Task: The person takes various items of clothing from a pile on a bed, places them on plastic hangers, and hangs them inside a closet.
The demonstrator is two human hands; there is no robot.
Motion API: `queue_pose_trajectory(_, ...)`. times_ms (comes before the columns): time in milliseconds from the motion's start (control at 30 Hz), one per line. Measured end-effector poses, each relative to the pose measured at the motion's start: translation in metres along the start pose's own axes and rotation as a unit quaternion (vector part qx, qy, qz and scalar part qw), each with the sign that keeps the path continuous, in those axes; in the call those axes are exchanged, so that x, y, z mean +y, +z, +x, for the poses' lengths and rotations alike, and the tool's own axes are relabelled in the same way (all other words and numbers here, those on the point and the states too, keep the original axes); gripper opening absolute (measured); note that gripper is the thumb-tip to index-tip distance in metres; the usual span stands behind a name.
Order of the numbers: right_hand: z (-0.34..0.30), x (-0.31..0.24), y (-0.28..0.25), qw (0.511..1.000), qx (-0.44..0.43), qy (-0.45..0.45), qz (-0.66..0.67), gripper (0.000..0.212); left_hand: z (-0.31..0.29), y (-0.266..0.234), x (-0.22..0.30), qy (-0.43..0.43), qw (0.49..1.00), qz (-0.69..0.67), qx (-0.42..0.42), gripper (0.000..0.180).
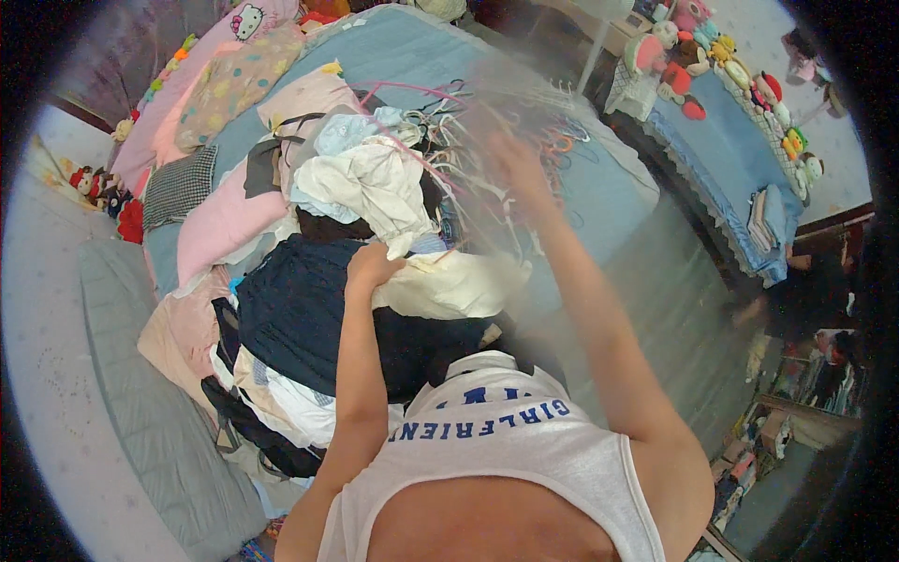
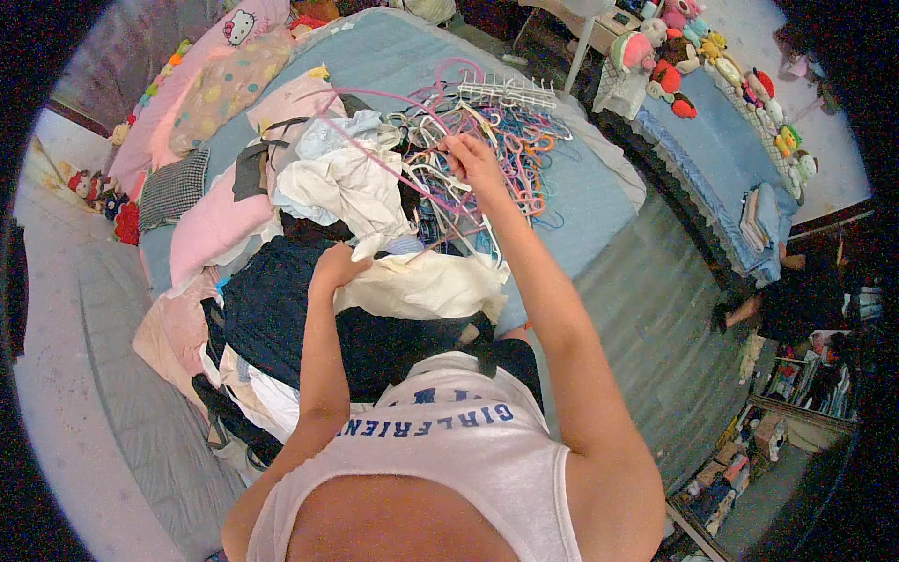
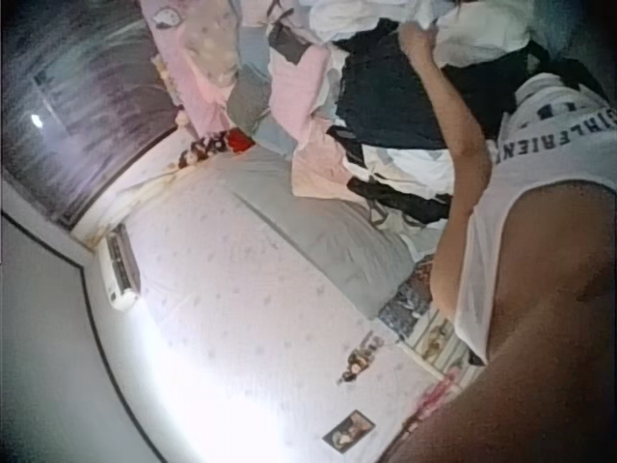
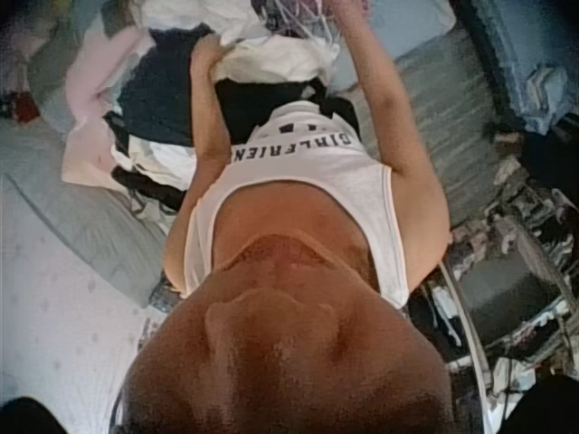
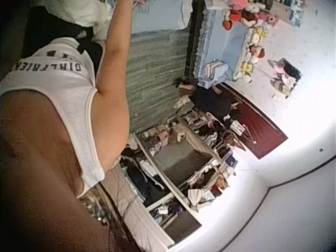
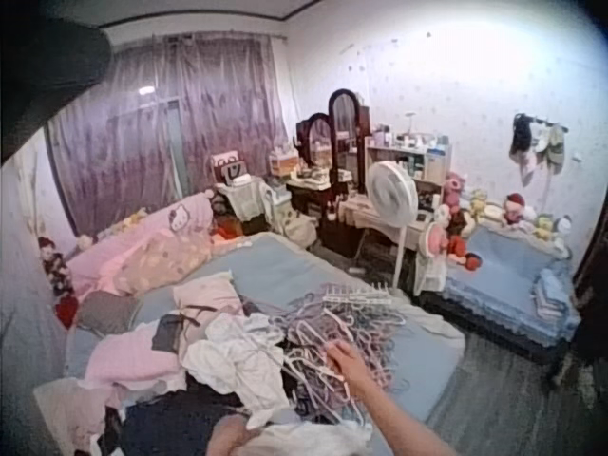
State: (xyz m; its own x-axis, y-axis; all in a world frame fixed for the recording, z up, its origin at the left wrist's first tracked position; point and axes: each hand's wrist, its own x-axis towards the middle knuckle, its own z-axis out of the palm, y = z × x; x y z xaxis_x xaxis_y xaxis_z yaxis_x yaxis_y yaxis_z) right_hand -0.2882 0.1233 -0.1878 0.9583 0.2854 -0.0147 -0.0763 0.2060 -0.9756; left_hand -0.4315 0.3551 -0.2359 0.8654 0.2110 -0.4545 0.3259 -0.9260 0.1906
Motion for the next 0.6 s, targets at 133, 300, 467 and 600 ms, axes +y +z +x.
queue_pose_trajectory(133,-0.008,0.018,-0.013,0.958,-0.102,0.09,0.254,0.025,-0.006,-0.016,0.011,0.023,0.728,-0.685,-0.024,0.028)
queue_pose_trajectory(300,-0.039,-0.015,0.007,0.984,-0.059,0.024,0.168,0.011,-0.023,-0.06,0.035,0.183,0.664,-0.719,0.094,0.036)
queue_pose_trajectory(467,-0.057,-0.046,0.002,0.988,-0.066,-0.093,0.107,0.014,-0.023,-0.093,0.043,0.252,0.878,-0.295,0.281,0.028)
queue_pose_trajectory(600,-0.077,-0.068,0.011,0.984,-0.044,-0.163,0.059,0.016,-0.038,-0.11,0.063,0.221,0.907,-0.149,0.326,0.028)
